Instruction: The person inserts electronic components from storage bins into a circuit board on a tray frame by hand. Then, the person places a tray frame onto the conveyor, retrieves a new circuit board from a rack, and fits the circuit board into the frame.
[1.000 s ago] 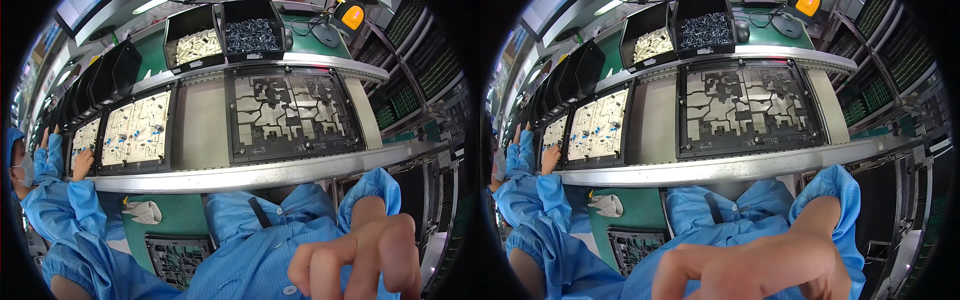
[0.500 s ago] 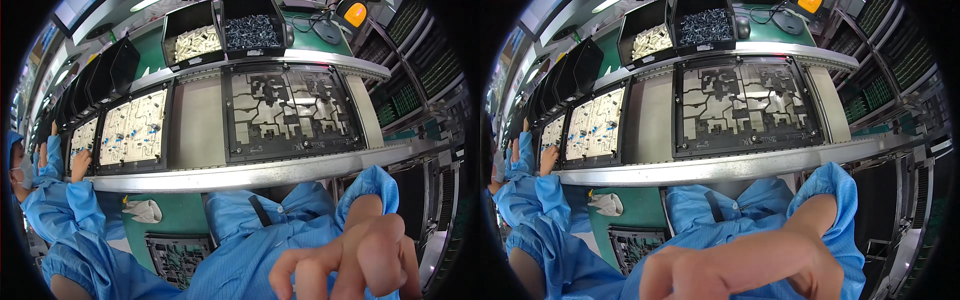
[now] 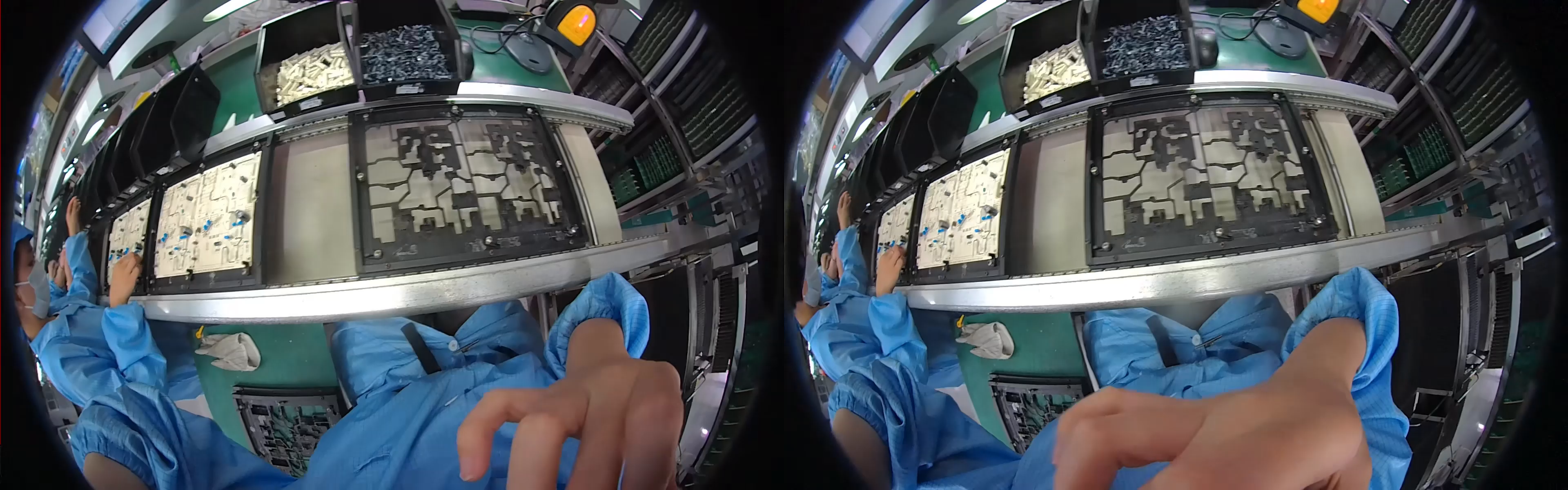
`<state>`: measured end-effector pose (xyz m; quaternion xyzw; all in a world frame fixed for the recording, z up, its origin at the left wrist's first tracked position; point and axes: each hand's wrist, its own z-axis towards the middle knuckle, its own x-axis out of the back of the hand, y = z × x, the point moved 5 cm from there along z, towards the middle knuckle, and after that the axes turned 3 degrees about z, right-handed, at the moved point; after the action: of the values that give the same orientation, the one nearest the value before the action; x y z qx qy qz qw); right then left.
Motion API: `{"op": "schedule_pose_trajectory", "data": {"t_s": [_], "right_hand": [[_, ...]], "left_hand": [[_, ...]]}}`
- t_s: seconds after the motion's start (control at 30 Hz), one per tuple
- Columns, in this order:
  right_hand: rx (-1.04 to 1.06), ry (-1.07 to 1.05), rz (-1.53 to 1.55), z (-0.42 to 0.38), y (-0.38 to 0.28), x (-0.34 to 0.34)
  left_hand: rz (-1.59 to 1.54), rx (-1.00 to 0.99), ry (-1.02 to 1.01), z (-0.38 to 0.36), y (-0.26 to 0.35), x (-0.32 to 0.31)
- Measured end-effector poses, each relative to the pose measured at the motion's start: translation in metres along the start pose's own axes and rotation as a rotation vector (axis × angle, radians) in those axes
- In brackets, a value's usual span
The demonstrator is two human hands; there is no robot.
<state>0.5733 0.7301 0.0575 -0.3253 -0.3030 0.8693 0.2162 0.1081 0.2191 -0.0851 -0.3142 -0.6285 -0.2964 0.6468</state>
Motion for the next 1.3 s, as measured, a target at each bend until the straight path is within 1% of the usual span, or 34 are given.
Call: {"op": "schedule_pose_trajectory", "data": {"t_s": [0.03, 0.07, 0.1, 0.13, 0.17, 0.2, 0.23, 0.27, 0.3, 0.33, 0.37, 0.4, 0.47, 0.53, 0.63, 0.67, 0.7, 0.77, 0.83, 0.9, 0.97, 1.03, 1.07, 1.1, 1.13, 1.3], "right_hand": [[-0.004, 0.015, -0.011, 0.002, -0.005, 0.0], [-0.008, 0.036, -0.015, 0.006, -0.011, -0.002], [-0.003, 0.079, -0.054, 0.004, -0.022, -0.001], [-0.169, 0.035, -0.009, 0.003, -0.025, 0.004], [-0.166, 0.05, -0.046, 0.0, -0.026, 0.004], [-0.064, 0.0, -0.117, -0.002, -0.031, 0.001], [0.04, -0.051, -0.187, -0.004, -0.037, -0.003], [0.055, -0.047, -0.225, -0.004, -0.041, -0.003], [0.066, -0.037, -0.254, -0.006, -0.047, -0.008], [0.07, 0.022, -0.341, -0.008, -0.052, -0.012], [0.077, 0.081, -0.426, -0.011, -0.058, -0.017], [0.092, 0.091, -0.447, -0.014, -0.069, -0.021], [-0.008, 0.23, -0.485, -0.022, -0.083, -0.021], [0.05, 0.254, -0.528, -0.043, -0.09, -0.029], [0.162, 0.317, -0.611, -0.054, -0.101, -0.033], [0.199, 0.344, -0.64, -0.06, -0.098, -0.039], [0.236, 0.37, -0.673, -0.078, -0.112, -0.047], [0.314, 0.417, -0.767, -0.074, -0.119, -0.048], [0.38, 0.455, -0.878, -0.084, -0.123, -0.064], [0.436, 0.488, -0.982, -0.091, -0.134, -0.074], [0.483, 0.521, -1.052, -0.097, -0.142, -0.08], [0.526, 0.535, -1.108, -0.106, -0.145, -0.087], [0.547, 0.537, -1.137, -0.109, -0.145, -0.091], [0.566, 0.54, -1.163, -0.115, -0.141, -0.098], [0.586, 0.542, -1.187, -0.119, -0.146, -0.101], [0.69, 0.527, -1.285, -0.133, -0.122, -0.116]], "left_hand": [[-0.2, 0.12, 0.098, -0.004, -0.002, -0.004], [0.191, -0.147, 0.071, -0.018, -0.009, -0.005], [0.578, -0.446, 0.082, -0.01, -0.022, -0.013], [0.505, -0.367, 0.08, -0.018, -0.035, -0.016], [0.43, -0.289, 0.08, -0.011, -0.043, -0.018], [0.419, -0.313, 0.115, 0.013, -0.028, -0.015], [0.429, -0.274, 0.219, 0.04, -0.013, -0.006], [0.442, -0.235, 0.315, 0.061, 0.005, 0.01], [0.457, -0.192, 0.408, 0.079, 0.037, 0.034], [0.475, -0.144, 0.5, 0.088, 0.069, 0.062], [0.49, -0.095, 0.591, 0.1, 0.111, 0.09], [0.5, -0.048, 0.679, 0.105, 0.155, 0.117], [0.511, 0.04, 0.841, 0.107, 0.249, 0.165], [0.511, 0.135, 1.016, 0.091, 0.34, 0.204], [0.457, 0.267, 1.27, 0.079, 0.457, 0.235], [-0.336, -0.096, 1.168, 0.101, 0.478, 0.226], [-1.094, -0.456, 0.906, 0.132, 0.499, 0.205], [-1.318, -0.378, 0.843, 0.166, 0.493, 0.16], [-0.828, -0.015, 0.673, 0.178, 0.477, 0.122], [-0.703, 0.088, 0.495, 0.189, 0.461, 0.082], [-0.725, 0.228, 0.289, 0.202, 0.437, 0.033], [-0.736, 0.132, 0.222, 0.212, 0.422, -0.006], [-0.759, 0.187, 0.129, 0.21, 0.434, -0.005], [-0.945, 0.172, 0.13, 0.216, 0.409, -0.045], [-0.951, 0.153, 0.127, 0.23, 0.403, -0.062], [-0.978, 0.073, 0.091, 0.251, 0.422, -0.073]]}}
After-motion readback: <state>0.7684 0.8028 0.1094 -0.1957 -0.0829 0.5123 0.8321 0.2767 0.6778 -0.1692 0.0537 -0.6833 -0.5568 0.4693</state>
